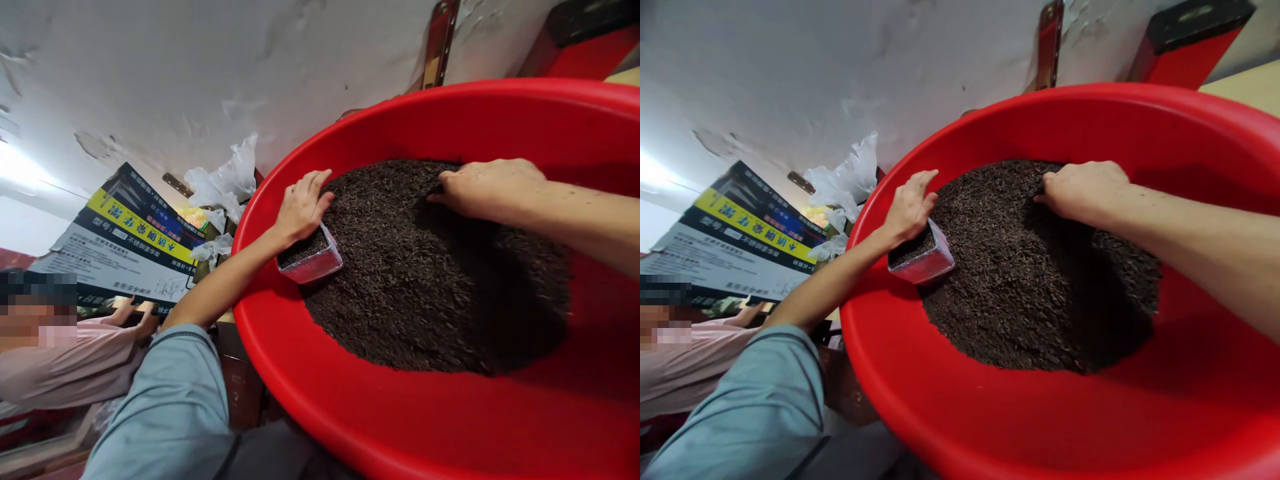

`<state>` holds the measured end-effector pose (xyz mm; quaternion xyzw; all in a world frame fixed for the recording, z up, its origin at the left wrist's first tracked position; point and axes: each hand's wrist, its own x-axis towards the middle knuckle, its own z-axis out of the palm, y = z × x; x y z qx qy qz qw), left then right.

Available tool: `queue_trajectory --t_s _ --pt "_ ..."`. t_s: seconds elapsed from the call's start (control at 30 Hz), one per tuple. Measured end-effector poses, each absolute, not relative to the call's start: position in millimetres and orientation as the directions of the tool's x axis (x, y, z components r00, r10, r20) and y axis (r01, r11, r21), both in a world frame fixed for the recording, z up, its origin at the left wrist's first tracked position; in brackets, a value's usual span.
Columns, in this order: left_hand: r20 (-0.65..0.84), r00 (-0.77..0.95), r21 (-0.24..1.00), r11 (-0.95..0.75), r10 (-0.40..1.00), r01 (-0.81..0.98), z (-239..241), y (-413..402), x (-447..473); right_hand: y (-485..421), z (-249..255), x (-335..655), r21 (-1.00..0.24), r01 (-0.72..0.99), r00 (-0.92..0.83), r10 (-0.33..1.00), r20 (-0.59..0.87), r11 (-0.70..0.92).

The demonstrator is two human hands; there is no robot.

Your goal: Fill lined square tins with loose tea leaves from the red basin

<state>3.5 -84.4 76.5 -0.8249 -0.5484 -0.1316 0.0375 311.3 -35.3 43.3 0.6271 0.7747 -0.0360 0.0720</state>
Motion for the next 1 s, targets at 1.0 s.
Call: queue_trajectory --t_s 1.0 --pt "-0.274 0.127 0.370 -0.018 0.953 0.929 70 -47 -54 -79 39 138 -0.052 -0.062 -0.985 -0.053 0.165 0.997"
